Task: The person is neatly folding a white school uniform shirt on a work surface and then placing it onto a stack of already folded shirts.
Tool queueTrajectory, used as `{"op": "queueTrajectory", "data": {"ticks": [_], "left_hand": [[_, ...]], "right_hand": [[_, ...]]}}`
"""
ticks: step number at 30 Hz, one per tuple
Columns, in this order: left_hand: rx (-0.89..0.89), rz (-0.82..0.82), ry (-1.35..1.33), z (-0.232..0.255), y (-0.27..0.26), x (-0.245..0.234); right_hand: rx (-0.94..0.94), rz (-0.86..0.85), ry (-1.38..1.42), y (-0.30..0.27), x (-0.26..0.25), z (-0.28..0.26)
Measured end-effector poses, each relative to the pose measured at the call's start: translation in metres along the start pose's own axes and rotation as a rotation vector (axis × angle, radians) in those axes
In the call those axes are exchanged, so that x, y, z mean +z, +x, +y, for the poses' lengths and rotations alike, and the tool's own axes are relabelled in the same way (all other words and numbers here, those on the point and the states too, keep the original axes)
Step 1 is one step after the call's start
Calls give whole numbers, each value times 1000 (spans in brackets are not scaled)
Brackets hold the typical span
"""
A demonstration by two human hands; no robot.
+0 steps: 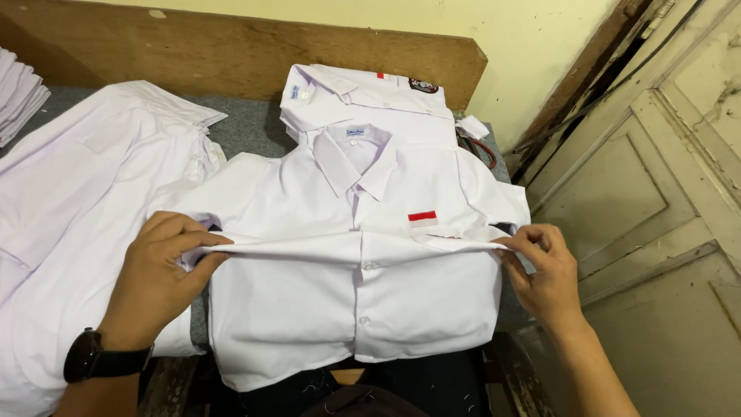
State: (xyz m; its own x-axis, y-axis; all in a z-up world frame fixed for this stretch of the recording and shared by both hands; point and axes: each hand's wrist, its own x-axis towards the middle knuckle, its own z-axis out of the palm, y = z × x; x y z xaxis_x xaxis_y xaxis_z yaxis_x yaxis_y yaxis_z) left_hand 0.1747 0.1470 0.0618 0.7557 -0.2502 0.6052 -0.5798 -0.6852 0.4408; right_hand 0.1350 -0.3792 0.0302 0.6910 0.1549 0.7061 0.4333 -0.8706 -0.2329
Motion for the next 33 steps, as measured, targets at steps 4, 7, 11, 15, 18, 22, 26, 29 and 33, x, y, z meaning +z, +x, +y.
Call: {"op": "queueTrajectory", "data": {"ticks": [4, 7, 11, 15, 18, 22, 26, 29, 33], "left_hand": [[-91, -8, -11, 17, 7, -16], [-143, -144, -446, 17, 5, -13], [-411, -75, -534, 16, -5, 11], [-144, 233, -447, 46, -3, 23], [-303, 358, -389, 36, -13, 29], [-161, 522, -207, 56, -16, 27], [-74, 646, 7, 73, -20, 14], [-156, 615, 3, 90, -17, -1], [-180, 586, -121, 79, -8, -17]], "right_hand": [[124, 36, 221, 12, -10, -28], [232, 20, 643, 12, -3, -38], [448, 159, 486, -1, 16, -42], [295, 421, 260, -14, 29, -35], [250, 509, 149, -18, 25, -27], [157, 579, 119, -15, 5, -34], [304, 525, 247, -2, -22, -43], [397, 462, 438, -2, -36, -43], [512, 362, 663, 4, -45, -55]]}}
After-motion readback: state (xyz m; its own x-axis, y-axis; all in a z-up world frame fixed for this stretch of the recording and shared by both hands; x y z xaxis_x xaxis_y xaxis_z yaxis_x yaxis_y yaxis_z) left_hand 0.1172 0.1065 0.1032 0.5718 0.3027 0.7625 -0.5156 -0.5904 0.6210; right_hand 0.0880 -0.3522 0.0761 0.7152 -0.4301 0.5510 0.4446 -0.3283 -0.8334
